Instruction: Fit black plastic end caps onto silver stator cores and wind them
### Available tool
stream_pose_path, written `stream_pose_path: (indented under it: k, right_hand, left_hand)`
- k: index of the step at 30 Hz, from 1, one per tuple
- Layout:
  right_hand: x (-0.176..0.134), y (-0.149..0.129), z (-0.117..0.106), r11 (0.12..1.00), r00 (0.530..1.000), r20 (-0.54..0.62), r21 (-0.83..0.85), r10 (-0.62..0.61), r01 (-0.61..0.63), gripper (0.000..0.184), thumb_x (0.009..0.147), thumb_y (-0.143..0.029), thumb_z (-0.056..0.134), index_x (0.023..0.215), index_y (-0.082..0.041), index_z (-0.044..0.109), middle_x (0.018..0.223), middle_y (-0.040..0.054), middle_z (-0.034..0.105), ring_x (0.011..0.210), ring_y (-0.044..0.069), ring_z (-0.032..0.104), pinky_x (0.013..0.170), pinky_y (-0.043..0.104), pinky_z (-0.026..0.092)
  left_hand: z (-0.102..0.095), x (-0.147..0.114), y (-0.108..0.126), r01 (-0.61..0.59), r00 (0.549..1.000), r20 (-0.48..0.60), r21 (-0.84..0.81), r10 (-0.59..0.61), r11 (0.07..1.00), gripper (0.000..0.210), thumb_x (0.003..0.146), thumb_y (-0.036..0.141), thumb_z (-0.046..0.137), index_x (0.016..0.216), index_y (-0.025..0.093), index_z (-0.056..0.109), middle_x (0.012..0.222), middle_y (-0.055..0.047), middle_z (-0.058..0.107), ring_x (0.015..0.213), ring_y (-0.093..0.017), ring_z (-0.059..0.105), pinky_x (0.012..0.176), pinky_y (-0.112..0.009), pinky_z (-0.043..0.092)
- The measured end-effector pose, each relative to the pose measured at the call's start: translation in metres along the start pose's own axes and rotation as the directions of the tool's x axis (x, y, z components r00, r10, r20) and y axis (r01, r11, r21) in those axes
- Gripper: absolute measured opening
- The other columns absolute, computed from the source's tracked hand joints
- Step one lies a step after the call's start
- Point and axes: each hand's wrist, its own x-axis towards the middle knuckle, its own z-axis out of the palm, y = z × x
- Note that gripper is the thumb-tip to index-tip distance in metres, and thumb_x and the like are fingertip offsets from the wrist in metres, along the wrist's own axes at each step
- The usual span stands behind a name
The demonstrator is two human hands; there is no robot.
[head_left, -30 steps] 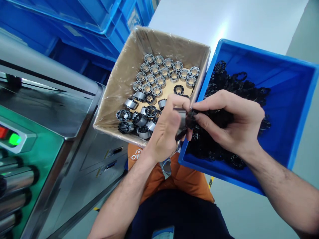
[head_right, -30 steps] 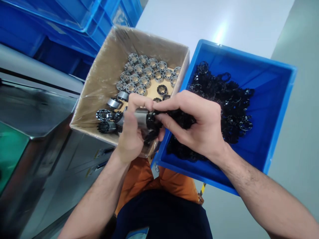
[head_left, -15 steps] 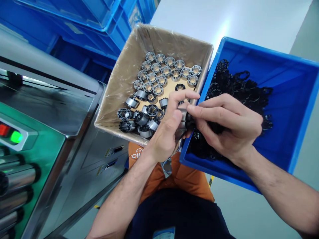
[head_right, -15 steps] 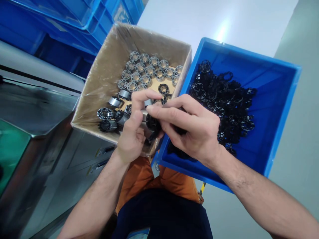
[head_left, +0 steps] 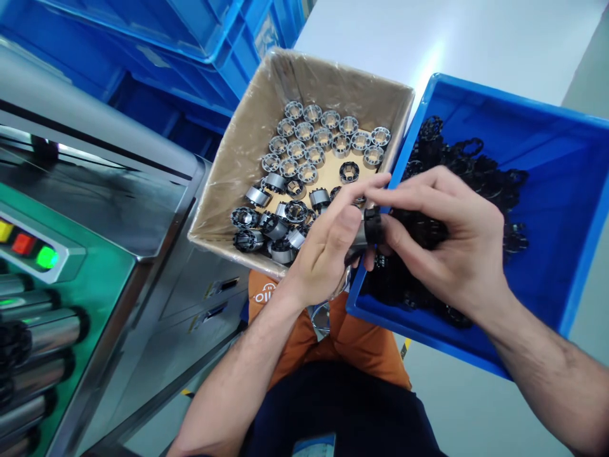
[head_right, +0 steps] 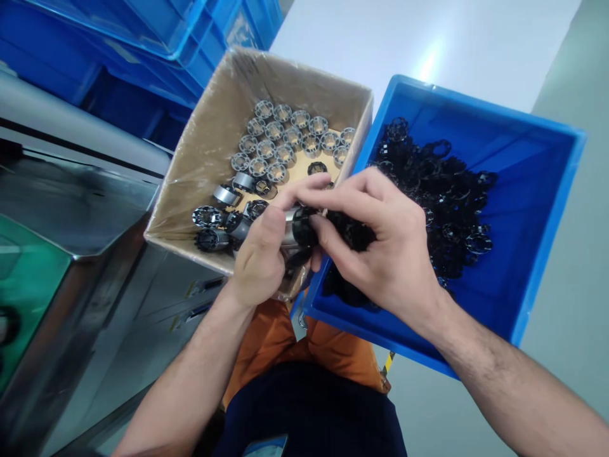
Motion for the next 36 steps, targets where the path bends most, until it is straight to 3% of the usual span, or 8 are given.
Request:
stream_pose_path:
  k: [4,8,13,21,25,29,33,36]
  right_hand:
    - [0.002,0.000,-0.008,0.999,1.000,-0.014,0.043,-0.001,0.002,0.046,0.103,-0.014,0.092,0.143,-0.036,0.092,0.111,0.0053,0.080,0.098,0.026,0.076,0.085,0.045,0.068]
    - [-0.001,-0.006,-0.001,0.992,1.000,-0.019,0.123,-0.005,0.007,0.029,0.102,-0.023,0.100,0.122,-0.034,0.082,0.113,-0.0002,0.082,0.094,0.021,0.077,0.085,0.041,0.068]
    - [-0.001,0.013,0.015,0.995,0.998,0.037,0.083,0.053,-0.056,0.015,0.107,-0.017,0.083,0.115,-0.028,0.076,0.110,0.0015,0.085,0.099,0.022,0.079,0.093,0.040,0.068]
    - [0.006,0.039,0.005,0.989,0.989,0.054,0.042,0.140,-0.143,0.031,0.103,-0.027,0.096,0.133,-0.032,0.090,0.124,0.0044,0.090,0.112,0.028,0.083,0.107,0.052,0.072]
    - [0.006,0.028,0.004,0.931,0.952,0.155,0.215,0.264,-0.294,0.039,0.111,-0.037,0.091,0.149,-0.035,0.085,0.131,0.0057,0.086,0.102,0.025,0.085,0.081,0.041,0.075]
    - [0.013,0.027,-0.003,0.817,0.908,0.236,0.401,0.345,-0.415,0.023,0.111,-0.040,0.090,0.131,-0.032,0.082,0.118,0.0034,0.084,0.077,0.018,0.080,0.053,0.030,0.060]
    - [0.022,0.028,-0.016,0.699,0.855,0.331,0.494,0.400,-0.518,0.030,0.103,-0.043,0.096,0.124,-0.032,0.078,0.121,0.0044,0.088,0.074,0.020,0.079,0.051,0.032,0.059]
    - [0.026,0.025,-0.029,0.757,0.848,0.377,0.404,0.373,-0.513,0.033,0.099,-0.044,0.101,0.118,-0.031,0.077,0.126,0.0047,0.087,0.081,0.022,0.080,0.057,0.034,0.061]
  left_hand:
    - [0.002,0.006,-0.004,-0.117,0.983,-0.145,-0.044,0.109,0.992,0.068,0.120,0.088,0.064,0.108,0.024,0.085,0.097,-0.006,0.086,0.064,-0.018,0.076,0.054,-0.028,0.053]
    - [0.005,0.012,-0.001,-0.134,0.955,-0.269,-0.022,0.123,0.991,0.069,0.121,0.083,0.070,0.087,0.022,0.069,0.091,-0.004,0.082,0.065,-0.016,0.072,0.051,-0.027,0.046]
    - [0.008,0.017,0.001,-0.107,0.968,-0.207,0.176,0.143,0.978,0.051,0.112,0.067,0.094,0.095,0.024,0.070,0.073,0.003,0.057,0.060,-0.012,0.052,0.056,-0.027,0.042]
    - [0.004,0.017,-0.007,0.109,0.952,-0.262,-0.198,-0.160,0.974,0.053,0.117,0.078,0.077,0.144,0.033,0.085,0.076,0.001,0.066,0.057,-0.017,0.061,0.051,-0.028,0.048]
    - [0.006,0.017,-0.002,0.140,0.953,-0.232,-0.226,-0.193,0.964,0.043,0.114,0.071,0.085,0.120,0.028,0.082,0.073,0.002,0.065,0.054,-0.014,0.057,0.049,-0.025,0.047]
    - [0.010,0.020,0.007,0.152,0.931,-0.283,-0.267,-0.228,0.952,0.061,0.100,0.073,0.099,0.101,0.027,0.059,0.079,0.005,0.061,0.054,-0.012,0.055,0.044,-0.023,0.042]
    - [0.007,0.016,0.009,0.145,0.954,-0.229,-0.204,-0.191,0.968,0.054,0.100,0.059,0.106,0.110,0.028,0.063,0.077,0.008,0.056,0.057,-0.011,0.052,0.050,-0.022,0.046]
    - [0.006,0.013,0.010,0.109,0.972,-0.189,-0.161,-0.139,0.981,0.044,0.100,0.043,0.106,0.113,0.026,0.067,0.081,0.006,0.061,0.060,-0.010,0.054,0.056,-0.023,0.049]
